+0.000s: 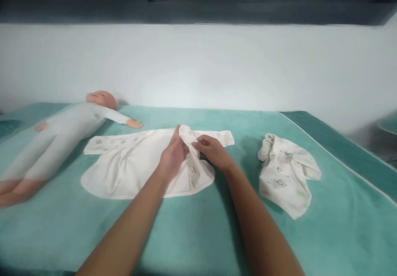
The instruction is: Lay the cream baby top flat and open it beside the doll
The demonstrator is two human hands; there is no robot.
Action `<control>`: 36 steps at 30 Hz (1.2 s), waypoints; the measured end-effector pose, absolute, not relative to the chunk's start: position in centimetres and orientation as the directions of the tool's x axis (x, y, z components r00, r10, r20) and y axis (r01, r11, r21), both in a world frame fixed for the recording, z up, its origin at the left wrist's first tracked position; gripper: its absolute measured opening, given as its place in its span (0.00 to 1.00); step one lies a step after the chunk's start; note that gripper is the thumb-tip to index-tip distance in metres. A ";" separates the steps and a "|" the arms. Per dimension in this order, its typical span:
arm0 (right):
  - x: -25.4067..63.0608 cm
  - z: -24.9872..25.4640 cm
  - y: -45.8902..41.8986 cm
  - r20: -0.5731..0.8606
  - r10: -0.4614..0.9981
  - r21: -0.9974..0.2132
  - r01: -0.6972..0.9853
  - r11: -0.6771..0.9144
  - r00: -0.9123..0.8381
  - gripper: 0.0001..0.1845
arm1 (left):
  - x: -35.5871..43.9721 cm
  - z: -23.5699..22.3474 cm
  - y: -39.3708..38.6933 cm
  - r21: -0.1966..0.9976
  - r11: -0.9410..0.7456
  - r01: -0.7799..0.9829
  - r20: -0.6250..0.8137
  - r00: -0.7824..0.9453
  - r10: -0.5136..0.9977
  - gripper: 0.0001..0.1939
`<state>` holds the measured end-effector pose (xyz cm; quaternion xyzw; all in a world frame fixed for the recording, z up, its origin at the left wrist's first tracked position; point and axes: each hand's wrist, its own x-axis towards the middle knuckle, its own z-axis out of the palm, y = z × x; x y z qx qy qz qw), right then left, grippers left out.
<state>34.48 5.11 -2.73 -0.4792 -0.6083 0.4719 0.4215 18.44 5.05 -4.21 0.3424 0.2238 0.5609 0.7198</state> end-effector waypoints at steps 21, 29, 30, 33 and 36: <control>34.4 -3.7 5.8 0.344 0.938 -0.792 0.546 0.273 0.032 0.15 | 18.6 -5.1 5.1 0.948 -0.089 -0.306 0.155 0.199 0.968 0.23; 35.7 -5.1 6.7 0.106 0.980 -0.965 0.256 0.061 0.168 0.22 | 18.8 -5.6 5.3 0.948 0.028 -0.318 -0.021 0.027 0.999 0.21; 35.7 -5.2 6.8 0.104 0.979 -0.966 0.253 0.057 0.176 0.22 | 18.9 -5.6 5.3 0.955 0.022 -0.297 -0.023 0.002 1.000 0.20; 35.4 -5.1 7.1 0.146 0.971 -0.950 0.300 0.083 0.192 0.22 | 19.3 -5.6 5.4 0.989 -0.029 -0.144 0.023 -0.040 0.999 0.19; 34.9 -4.8 7.4 0.229 0.957 -0.886 0.445 0.129 0.179 0.20 | 19.6 -5.6 5.4 0.997 -0.083 0.001 0.083 -0.063 0.995 0.19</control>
